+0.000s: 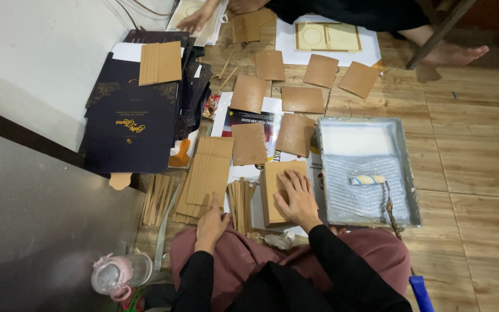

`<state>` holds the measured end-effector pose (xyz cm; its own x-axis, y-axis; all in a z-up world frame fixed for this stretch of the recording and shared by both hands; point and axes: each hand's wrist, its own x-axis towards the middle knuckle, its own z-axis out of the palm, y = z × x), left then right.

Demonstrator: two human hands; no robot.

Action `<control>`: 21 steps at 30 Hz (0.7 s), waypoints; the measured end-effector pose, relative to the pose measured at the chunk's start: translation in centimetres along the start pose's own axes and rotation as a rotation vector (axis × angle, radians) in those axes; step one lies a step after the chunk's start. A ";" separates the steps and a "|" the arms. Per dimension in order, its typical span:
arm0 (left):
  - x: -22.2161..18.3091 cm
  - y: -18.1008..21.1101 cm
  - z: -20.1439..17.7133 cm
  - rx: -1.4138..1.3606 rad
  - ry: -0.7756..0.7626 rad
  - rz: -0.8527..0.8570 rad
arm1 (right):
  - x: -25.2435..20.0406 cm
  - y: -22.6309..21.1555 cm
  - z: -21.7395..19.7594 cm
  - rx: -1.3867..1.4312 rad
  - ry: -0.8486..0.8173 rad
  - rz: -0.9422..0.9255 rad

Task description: The person is sitting on the floor, picking up scattered cardboard pieces of various sizes and stacking them into organized piles.

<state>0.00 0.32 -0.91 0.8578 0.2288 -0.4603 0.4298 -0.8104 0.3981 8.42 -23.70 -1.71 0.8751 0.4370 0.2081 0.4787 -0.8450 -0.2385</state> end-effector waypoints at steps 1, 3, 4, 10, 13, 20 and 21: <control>0.1 0.0 0.1 0.000 -0.001 -0.001 | 0.0 0.0 0.0 0.001 -0.001 0.001; 0.2 -0.2 0.2 0.003 -0.002 -0.003 | 0.0 0.1 0.1 0.010 -0.004 0.002; 0.2 -0.1 0.2 0.003 -0.004 -0.003 | 0.0 0.1 0.1 0.010 -0.005 0.003; -0.2 0.3 -0.2 0.015 -0.010 -0.009 | 0.0 0.2 0.2 0.017 0.015 -0.002; -0.2 0.5 -0.6 0.004 -0.033 -0.013 | 0.1 0.2 0.2 0.029 0.023 -0.004; 0.0 0.1 0.0 0.012 -0.024 -0.015 | -0.1 0.0 0.0 0.047 0.032 0.000; 0.1 0.1 0.1 0.020 -0.029 -0.019 | -0.1 0.0 -0.1 0.044 0.029 0.001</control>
<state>0.12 0.22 -0.96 0.8408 0.2284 -0.4908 0.4399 -0.8166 0.3737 8.30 -23.73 -1.65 0.8735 0.4262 0.2353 0.4809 -0.8307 -0.2804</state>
